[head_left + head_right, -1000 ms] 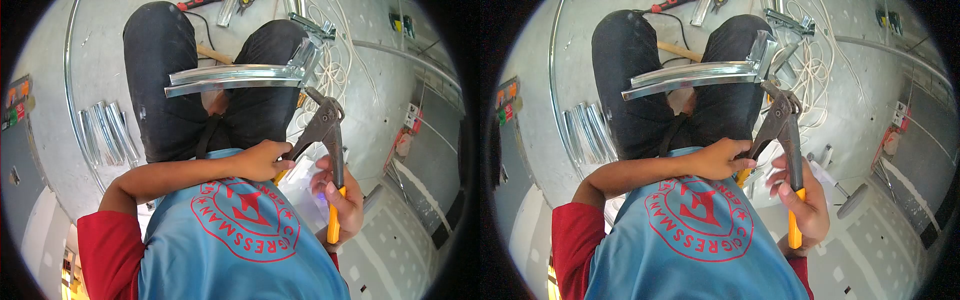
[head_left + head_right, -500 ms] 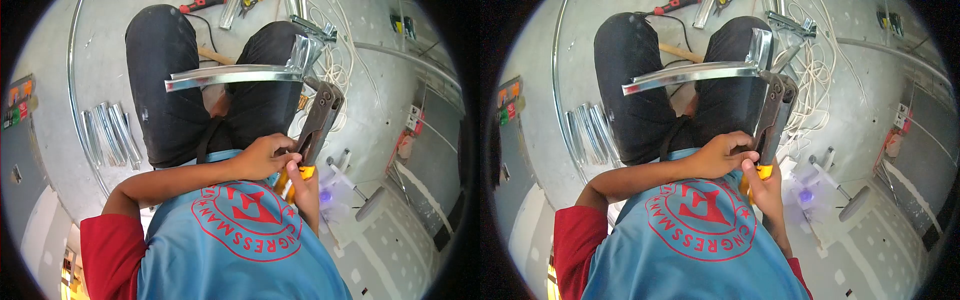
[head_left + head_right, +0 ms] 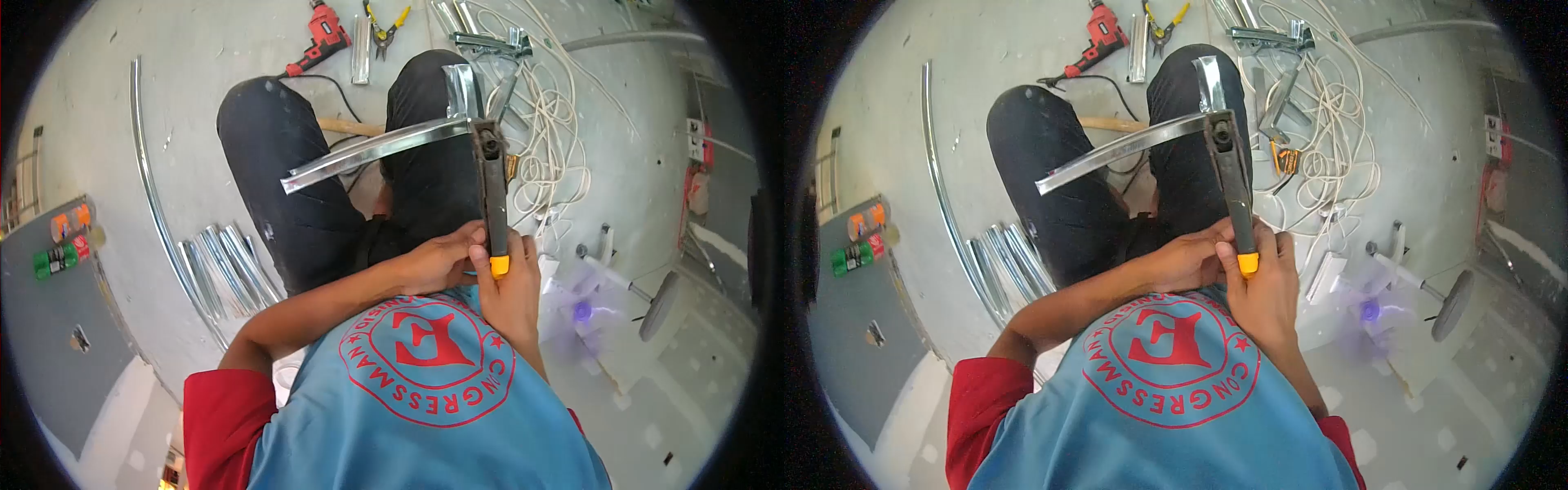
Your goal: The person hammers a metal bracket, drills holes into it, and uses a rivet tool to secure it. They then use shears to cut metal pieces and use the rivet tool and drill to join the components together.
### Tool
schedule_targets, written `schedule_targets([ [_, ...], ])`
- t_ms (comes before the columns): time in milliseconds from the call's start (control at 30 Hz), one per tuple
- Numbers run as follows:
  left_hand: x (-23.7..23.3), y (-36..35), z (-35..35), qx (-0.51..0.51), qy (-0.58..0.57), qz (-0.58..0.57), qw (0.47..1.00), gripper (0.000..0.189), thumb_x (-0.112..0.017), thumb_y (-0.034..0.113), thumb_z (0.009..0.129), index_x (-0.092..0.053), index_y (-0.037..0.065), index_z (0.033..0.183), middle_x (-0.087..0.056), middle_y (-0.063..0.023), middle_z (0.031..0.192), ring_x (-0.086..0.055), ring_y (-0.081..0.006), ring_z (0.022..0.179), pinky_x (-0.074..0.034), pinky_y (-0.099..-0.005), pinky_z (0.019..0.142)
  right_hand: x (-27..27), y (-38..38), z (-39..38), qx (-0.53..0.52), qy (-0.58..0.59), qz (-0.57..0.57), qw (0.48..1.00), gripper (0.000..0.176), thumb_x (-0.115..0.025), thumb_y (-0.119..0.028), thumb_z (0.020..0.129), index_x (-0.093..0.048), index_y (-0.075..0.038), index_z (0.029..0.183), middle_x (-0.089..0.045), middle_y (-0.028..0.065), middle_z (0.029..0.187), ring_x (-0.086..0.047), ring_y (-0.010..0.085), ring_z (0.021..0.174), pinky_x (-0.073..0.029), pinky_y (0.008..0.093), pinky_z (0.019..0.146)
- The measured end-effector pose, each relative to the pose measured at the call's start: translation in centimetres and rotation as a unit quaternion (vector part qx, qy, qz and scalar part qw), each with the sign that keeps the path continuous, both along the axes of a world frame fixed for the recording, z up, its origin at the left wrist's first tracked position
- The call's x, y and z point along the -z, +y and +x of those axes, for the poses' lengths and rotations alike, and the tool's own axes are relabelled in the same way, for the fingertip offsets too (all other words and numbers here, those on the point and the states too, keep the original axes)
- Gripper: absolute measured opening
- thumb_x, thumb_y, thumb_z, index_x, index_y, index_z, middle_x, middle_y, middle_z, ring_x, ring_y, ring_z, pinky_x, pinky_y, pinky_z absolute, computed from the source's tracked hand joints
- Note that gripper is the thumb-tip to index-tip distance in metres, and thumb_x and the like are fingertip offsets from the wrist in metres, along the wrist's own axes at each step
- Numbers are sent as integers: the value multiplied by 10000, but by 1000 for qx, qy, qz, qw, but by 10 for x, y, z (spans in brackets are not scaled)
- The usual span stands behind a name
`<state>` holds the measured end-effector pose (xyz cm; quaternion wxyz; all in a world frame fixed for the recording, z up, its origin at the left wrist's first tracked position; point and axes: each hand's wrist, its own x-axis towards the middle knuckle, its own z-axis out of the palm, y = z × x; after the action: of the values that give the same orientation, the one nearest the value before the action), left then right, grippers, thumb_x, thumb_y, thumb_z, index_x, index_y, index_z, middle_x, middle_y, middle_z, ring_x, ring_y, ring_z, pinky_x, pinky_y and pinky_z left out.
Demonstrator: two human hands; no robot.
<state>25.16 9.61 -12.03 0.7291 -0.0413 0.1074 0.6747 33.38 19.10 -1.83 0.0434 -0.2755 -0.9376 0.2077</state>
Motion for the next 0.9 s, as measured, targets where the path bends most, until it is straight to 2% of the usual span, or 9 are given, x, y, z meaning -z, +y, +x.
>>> schedule_targets([
  [100,-5,-7,0,14,7,36,999,381,-456,275,1077,-428,93,1411,-535,-72,1360,-518,-198,1280,-436,-411,1077,-21,-11,-5,80,-8,-87,993,456,-732,-329,912,-597,7,1188,-681,184,823,-641,412,647,-518,457,605],
  [333,-7,-14,5,38,263,31,963,251,-536,130,1045,-492,45,1277,-602,-55,1136,-597,-127,1042,-491,-297,909,-123,10,-20,199,-8,-483,853,445,-765,-168,890,-581,9,1256,-580,-25,720,-487,19,552,-374,205,474],
  [500,-15,-13,3,-9,341,64,938,246,-575,171,1032,-509,57,1241,-594,-51,1105,-561,-124,1015,-481,-282,854,-84,1,-9,180,-38,-374,909,465,-734,-88,897,-564,15,1318,-559,-24,719,-455,13,530,-366,178,465],
  [567,-44,-12,-19,142,563,16,814,317,-627,248,1004,-519,47,1223,-605,-119,1075,-605,-202,990,-502,-301,814,-76,2,5,239,42,-412,878,455,-717,-52,890,-564,11,1314,-563,-16,717,-461,14,526,-374,182,461],
  [633,-43,-13,-20,20,591,34,806,463,-719,258,920,-522,41,1278,-592,-168,1075,-613,-296,979,-521,-332,779,-70,10,20,239,80,-398,882,421,-692,-84,911,-561,2,1302,-548,-9,701,-466,30,514,-379,192,461],
  [700,-63,-24,-40,-210,867,-62,447,596,-781,221,816,-536,50,1332,-605,-156,1097,-617,-317,997,-520,-347,800,-62,22,37,225,224,-320,893,411,-667,-147,939,-551,6,1303,-523,-13,677,-462,50,492,-365,193,454],
  [767,-76,-32,-74,-240,925,-174,239,694,-809,202,730,-555,66,1360,-613,-143,1119,-627,-286,1009,-510,-335,810,-50,43,32,220,272,-249,903,388,-650,-208,962,-551,16,1263,-500,-14,656,-446,61,470,-331,202,433],
  [833,-67,-30,-97,-174,940,-265,129,605,-766,187,767,-587,77,1335,-620,-143,1103,-637,-274,999,-498,-338,826,-46,66,33,309,236,-366,846,319,-678,-232,955,-582,6,1146,-478,-19,620,-421,57,453,-300,221,416],
  [900,-47,-38,-113,-104,950,-244,168,563,-723,167,818,-576,69,1352,-624,-145,1069,-641,-280,974,-501,-352,830,-43,72,29,341,214,-337,851,267,-698,-266,952,-598,-26,1015,-453,-30,588,-398,56,442,-293,237,410],
])
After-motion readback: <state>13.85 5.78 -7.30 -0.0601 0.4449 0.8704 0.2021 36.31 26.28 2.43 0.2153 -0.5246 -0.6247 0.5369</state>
